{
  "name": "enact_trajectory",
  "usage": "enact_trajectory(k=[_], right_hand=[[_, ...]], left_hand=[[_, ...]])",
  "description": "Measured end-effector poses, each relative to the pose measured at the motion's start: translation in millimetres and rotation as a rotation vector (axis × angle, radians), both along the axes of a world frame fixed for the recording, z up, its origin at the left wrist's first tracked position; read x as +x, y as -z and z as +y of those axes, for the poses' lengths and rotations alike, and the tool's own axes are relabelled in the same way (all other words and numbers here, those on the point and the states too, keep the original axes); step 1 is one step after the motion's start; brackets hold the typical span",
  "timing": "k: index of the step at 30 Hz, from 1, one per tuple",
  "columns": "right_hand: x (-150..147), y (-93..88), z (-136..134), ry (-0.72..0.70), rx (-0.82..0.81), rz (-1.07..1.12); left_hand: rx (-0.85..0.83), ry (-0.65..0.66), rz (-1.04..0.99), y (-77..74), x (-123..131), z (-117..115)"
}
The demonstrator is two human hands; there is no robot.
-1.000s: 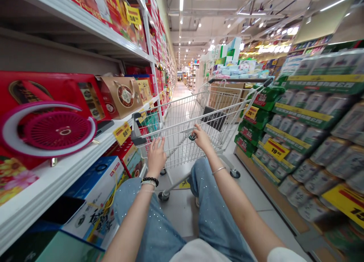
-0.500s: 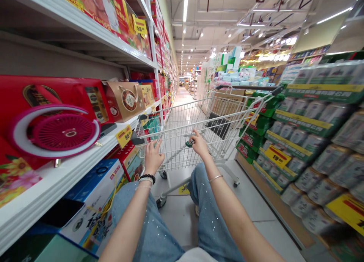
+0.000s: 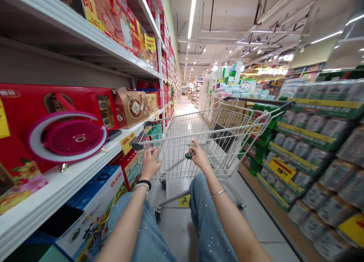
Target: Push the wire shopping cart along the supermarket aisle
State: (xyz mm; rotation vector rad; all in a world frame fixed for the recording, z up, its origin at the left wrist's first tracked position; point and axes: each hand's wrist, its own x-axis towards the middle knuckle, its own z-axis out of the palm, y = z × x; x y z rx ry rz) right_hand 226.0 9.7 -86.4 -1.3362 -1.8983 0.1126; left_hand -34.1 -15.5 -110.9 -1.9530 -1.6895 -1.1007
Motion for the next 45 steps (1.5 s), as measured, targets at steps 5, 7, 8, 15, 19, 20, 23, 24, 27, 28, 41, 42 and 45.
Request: enact_trajectory(k=[5,7,8,15,19,20,23,24,27,28,41,42,45], right_hand=[[-10,-3.9,-7,0.029,-0.047,-0.015],[-15,-4.7,-10,0.039,-0.057,-0.027],[-17,-4.9,-12,0.047,-0.060,-0.035],[-25,-9.7,-26,0.078,-0.142,-0.099],[-23,-13.7,-29,0.077,-0.170,-0.140],[-22,-13.4,-29,0.077,-0.161,-0.149],[-18,-9.9,-29,0.070,-0.100,-0.150],[-17,-8.7,-29,0.068,-0.057,-0.134],[-17,-8.6,-29,0.051,0.175,-0.032],[-18,-10.1,-27,0.043,0.270,0.003],[-25,10.8,9,-0.045,0.637,-0.170],[-25,9.4,8,-0.037,0.637,-0.162],[-25,1.8,7,-0.006,0.646,-0.147]], left_hand=[[-0.063,0.036,0.007,-8.1,-17,4],[-0.100,0.031,0.022,-12.5,-16,1],[-0.104,0.005,0.033,-14.1,-12,-1],[-0.077,-0.081,0.154,-16.8,61,-18],[-0.138,-0.089,0.141,-22.0,85,-8],[-0.142,-0.088,0.133,-23.0,86,-4],[-0.120,-0.083,0.104,-24.5,85,2],[-0.108,-0.079,0.096,-24.9,84,3],[-0.080,-0.060,0.077,-27.3,83,5],[-0.075,-0.055,0.071,-28.4,84,5],[-0.040,-0.022,0.063,-30.0,84,10],[-0.039,-0.021,0.059,-30.1,85,10],[-0.036,-0.014,0.046,-30.1,86,9]])
